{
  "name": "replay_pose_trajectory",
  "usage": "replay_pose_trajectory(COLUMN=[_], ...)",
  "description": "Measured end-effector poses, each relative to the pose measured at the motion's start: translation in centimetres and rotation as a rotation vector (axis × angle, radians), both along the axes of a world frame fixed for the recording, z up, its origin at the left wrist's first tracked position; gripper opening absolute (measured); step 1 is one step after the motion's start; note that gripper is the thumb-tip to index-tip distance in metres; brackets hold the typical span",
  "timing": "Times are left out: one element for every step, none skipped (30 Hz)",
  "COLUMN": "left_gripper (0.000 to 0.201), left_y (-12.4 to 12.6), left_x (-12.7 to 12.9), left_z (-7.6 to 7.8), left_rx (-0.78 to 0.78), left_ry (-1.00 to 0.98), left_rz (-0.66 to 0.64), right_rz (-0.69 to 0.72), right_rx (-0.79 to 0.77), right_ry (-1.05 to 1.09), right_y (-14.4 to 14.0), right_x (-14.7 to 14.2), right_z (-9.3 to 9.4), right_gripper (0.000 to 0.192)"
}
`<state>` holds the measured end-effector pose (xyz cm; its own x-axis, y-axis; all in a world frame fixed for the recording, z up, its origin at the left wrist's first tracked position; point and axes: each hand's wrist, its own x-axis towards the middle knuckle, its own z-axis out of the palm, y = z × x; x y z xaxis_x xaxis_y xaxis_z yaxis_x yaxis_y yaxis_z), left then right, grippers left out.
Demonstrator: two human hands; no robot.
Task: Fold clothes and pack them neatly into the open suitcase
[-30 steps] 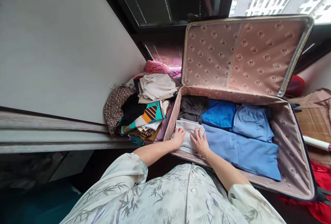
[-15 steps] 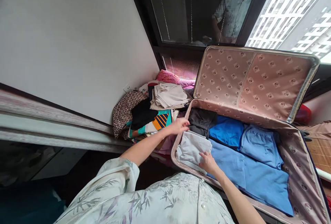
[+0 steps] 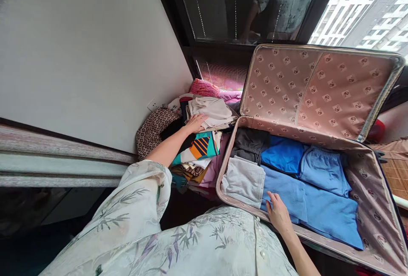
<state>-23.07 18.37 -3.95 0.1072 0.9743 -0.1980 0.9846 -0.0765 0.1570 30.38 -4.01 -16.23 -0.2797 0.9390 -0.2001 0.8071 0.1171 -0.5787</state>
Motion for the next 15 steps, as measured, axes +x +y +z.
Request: replay_pose_trajectory(left_gripper=[0.075, 0.071, 0.069, 0.07, 0.074, 0.081, 0.088, 0.093, 0.096, 0.095, 0.092, 0.089, 0.086, 0.083, 0.08], left_y=[0.3, 0.7, 1.0, 1.3, 1.7, 2.1, 2.4, 2.8, 3.2, 3.5, 3.7, 4.0, 4.1, 4.3, 4.5], left_x=[-0.2, -0.5, -0.8, -1.1, -1.4, -1.6, -1.7, -1.7, -1.5, -1.1, -0.6, -0.1, 0.6, 1.2, 1.7], left_z=[0.0, 0.1, 0.2, 0.4, 0.6, 0.8, 0.9, 1.0, 1.1, 1.1, 1.0, 0.9, 0.8, 0.6, 0.4], left_rx=[-0.012, -0.021, -0.032, -0.049, -0.077, -0.113, -0.148, -0.176, -0.188, -0.185, -0.164, -0.124, -0.076, -0.025, 0.02], left_ry=[0.009, 0.012, 0.011, 0.007, 0.002, -0.002, -0.001, 0.005, 0.014, 0.025, 0.036, 0.044, 0.049, 0.051, 0.052], left_rz=[-0.005, -0.009, -0.011, -0.012, -0.014, -0.016, -0.016, -0.016, -0.019, -0.025, -0.034, -0.044, -0.053, -0.057, -0.049], right_rz=[0.004, 0.005, 0.003, -0.004, -0.012, -0.018, -0.021, -0.021, -0.021, -0.02, -0.02, -0.019, -0.019, -0.019, -0.02], right_rx=[0.026, 0.045, 0.061, 0.076, 0.088, 0.097, 0.103, 0.107, 0.111, 0.117, 0.123, 0.129, 0.134, 0.141, 0.148], right_ry=[-0.004, -0.009, -0.013, -0.017, -0.02, -0.024, -0.025, -0.027, -0.029, -0.03, -0.029, -0.028, -0.026, -0.023, -0.022], right_y=[-0.1, -0.1, -0.1, -0.2, -0.2, -0.2, -0.3, -0.3, -0.4, -0.4, -0.4, -0.5, -0.5, -0.6, -0.6], right_x=[-0.1, -0.1, -0.1, 0.0, 0.0, 0.1, 0.2, 0.2, 0.2, 0.2, 0.3, 0.3, 0.3, 0.3, 0.4], right_z=[0.0, 0.0, -0.1, -0.2, -0.3, -0.4, -0.5, -0.6, -0.7, -0.8, -0.9, -1.0, -1.1, -1.1, -1.2], right_gripper=[0.048, 0.048, 0.048, 0.047, 0.047, 0.046, 0.046, 0.045, 0.045, 0.044, 0.044, 0.043, 0.042, 0.041, 0.041])
